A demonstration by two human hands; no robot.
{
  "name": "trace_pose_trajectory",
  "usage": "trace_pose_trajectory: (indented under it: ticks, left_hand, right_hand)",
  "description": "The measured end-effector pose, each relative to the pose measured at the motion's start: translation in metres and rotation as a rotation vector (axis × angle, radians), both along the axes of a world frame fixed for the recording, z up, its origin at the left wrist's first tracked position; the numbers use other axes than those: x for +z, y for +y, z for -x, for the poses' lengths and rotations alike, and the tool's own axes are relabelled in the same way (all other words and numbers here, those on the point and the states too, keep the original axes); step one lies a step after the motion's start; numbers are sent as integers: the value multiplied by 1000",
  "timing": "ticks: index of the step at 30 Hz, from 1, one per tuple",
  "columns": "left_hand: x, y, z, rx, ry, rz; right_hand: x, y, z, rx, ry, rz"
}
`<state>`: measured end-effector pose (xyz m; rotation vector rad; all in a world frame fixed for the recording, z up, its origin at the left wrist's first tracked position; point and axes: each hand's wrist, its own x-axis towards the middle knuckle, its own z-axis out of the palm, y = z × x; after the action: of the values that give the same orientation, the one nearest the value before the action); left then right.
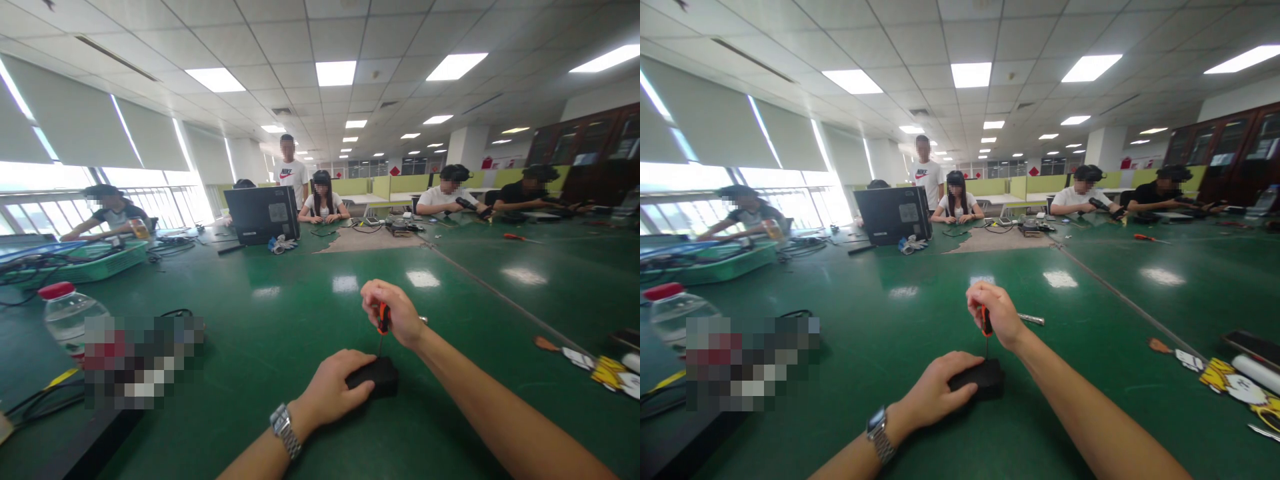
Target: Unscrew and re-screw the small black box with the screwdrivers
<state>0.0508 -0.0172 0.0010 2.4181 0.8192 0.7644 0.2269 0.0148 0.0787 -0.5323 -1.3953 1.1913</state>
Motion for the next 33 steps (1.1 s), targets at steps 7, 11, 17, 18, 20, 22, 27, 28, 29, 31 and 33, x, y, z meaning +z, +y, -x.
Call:
trace_pose_trajectory:
  ticks: [7,11,17,18,20,22,27,28,29,31,33]
  left_hand:
    - [-1,1,1,0,8,4]
    - [-1,1,2,3,6,2]
    - [-1,1,1,-2,4,4]
    - [0,0,1,0,5,6]
    - [0,0,1,6,6,8]
    - [0,0,1,7,1,8]
    - [-1,1,2,-2,-11,2]
    - [-1,1,2,-2,-11,2]
    - [-1,1,2,-2,-10,2]
    - [-1,2,2,-2,-7,5]
    - [0,1,2,-1,-4,8]
  right_hand:
    - [8,1,-8,-126,-160,56]
    - [9,4,-15,-121,-160,123]
    - [10,3,-19,137,-82,172]
    - [11,2,-18,144,-58,182]
    - [11,1,-16,113,-41,213]
    - [11,0,-14,88,-34,236]
    - [11,-1,-15,147,9,242]
    - [11,-1,-15,134,5,249]
    - [11,-1,-15,117,-5,258]
    - [12,-2,-15,109,-23,265]
    - [12,-3,-15,154,-25,250]
